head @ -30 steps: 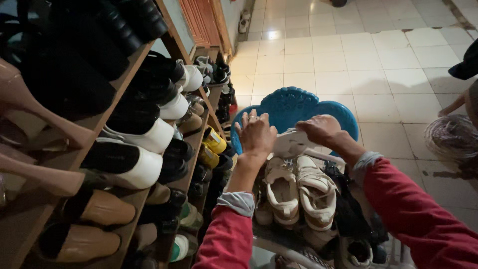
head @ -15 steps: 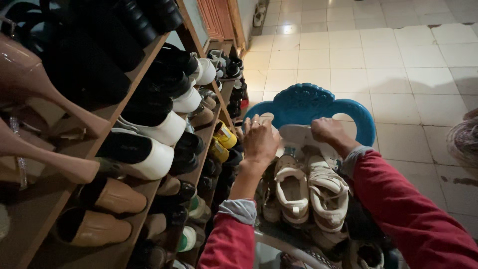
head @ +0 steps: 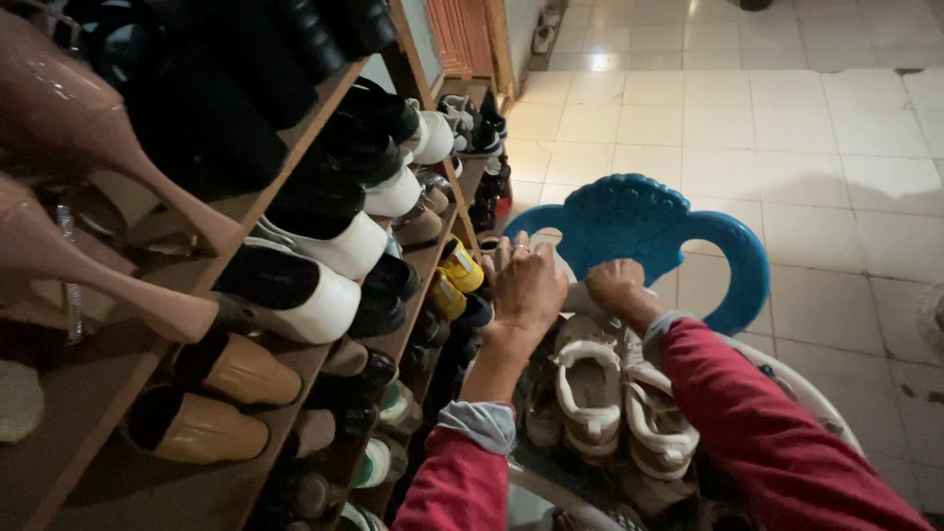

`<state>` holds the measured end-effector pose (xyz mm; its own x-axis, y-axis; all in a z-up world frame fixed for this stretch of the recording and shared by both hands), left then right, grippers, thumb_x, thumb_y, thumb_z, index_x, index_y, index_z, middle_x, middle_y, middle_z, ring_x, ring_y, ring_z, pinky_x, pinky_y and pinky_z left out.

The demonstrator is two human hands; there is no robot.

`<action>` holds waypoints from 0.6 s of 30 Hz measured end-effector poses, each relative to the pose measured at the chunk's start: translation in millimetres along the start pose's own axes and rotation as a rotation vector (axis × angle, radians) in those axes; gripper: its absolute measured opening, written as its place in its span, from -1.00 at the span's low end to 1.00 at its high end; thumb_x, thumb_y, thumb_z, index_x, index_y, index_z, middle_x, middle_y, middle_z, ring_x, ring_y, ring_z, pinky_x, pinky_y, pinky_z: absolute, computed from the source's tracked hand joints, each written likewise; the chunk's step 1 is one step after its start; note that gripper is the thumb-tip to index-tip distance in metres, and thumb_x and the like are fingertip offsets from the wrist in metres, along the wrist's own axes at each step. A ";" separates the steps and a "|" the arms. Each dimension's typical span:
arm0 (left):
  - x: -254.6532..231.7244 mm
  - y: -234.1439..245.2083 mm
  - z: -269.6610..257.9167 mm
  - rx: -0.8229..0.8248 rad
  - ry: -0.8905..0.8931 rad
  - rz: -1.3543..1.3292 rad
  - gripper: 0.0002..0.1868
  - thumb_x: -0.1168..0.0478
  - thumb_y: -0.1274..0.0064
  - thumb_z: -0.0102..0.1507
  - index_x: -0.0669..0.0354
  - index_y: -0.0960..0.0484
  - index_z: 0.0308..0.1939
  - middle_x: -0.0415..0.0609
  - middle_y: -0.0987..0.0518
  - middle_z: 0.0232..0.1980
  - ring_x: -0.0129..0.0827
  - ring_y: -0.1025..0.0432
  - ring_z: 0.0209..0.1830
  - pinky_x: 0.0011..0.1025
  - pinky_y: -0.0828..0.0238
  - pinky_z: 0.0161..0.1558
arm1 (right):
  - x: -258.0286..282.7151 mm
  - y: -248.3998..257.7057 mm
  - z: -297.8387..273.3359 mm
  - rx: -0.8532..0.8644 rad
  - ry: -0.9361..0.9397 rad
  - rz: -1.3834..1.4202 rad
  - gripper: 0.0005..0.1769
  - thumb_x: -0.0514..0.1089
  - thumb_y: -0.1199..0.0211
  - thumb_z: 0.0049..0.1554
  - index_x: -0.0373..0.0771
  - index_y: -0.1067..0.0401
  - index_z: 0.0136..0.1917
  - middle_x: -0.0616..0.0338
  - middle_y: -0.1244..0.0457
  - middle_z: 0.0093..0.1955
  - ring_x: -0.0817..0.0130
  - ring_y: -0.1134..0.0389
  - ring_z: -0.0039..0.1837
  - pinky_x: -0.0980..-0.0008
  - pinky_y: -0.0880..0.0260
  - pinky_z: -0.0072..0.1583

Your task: The person picks up various shoes and sandals from a wooden shelf, brushes the dust off them using a small handheld brush, and places them into a blue laundry basket.

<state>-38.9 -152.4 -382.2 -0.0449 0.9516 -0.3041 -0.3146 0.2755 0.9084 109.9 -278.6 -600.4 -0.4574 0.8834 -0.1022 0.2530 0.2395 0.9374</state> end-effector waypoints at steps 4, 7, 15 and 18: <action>6.7 3.0 -2.3 -0.052 0.001 0.011 -0.60 0.10 -0.13 0.16 0.20 -0.66 0.02 0.27 -0.41 0.39 0.20 -0.19 0.46 0.30 0.04 0.41 | 26.1 -27.1 8.5 -0.079 0.049 -0.060 -0.75 0.00 -0.12 0.25 0.03 -0.55 0.13 0.18 -0.44 0.14 0.23 -0.46 0.21 0.11 -0.47 0.12; 15.7 8.1 -3.3 -0.065 0.007 0.029 -0.60 0.11 -0.12 0.15 0.21 -0.66 0.02 0.25 -0.43 0.38 0.19 -0.20 0.45 0.28 0.00 0.36 | 44.0 -21.1 6.7 -0.119 0.114 -0.082 -0.67 0.07 -0.03 0.33 0.14 -0.41 0.32 0.19 -0.37 0.24 0.13 -0.31 0.39 -0.11 -0.34 0.28; 36.6 47.3 -0.4 -0.170 0.057 0.014 -0.53 0.07 -0.19 0.12 0.13 -0.65 0.09 0.21 -0.45 0.34 0.13 -0.25 0.39 0.21 -0.05 0.33 | 45.7 85.1 -57.4 0.024 0.037 0.158 -0.25 0.15 -0.33 0.13 0.24 -0.14 0.53 0.04 -0.25 0.36 -0.04 -0.25 0.41 -0.13 -0.30 0.29; 35.6 82.2 6.8 -0.232 0.063 -0.009 -0.54 0.10 -0.22 0.14 0.16 -0.65 0.10 0.20 -0.47 0.34 0.14 -0.28 0.40 0.12 -0.13 0.33 | 53.6 148.4 -59.3 -0.068 0.101 0.217 -0.09 0.21 -0.49 0.02 0.20 -0.13 0.53 0.08 -0.22 0.40 -0.03 -0.22 0.42 -0.15 -0.27 0.30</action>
<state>-59.9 -95.0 -316.4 -0.0975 0.9368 -0.3360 -0.5240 0.2387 0.8176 72.3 -219.6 -447.1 -0.4820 0.8658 0.1346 0.2985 0.0178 0.9543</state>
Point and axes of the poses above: each hand's wrist, its own z-axis towards the middle knuckle, its own y-axis out of the back of the hand, x = y × z, the point moved 5 cm from there along z, towards the middle knuckle
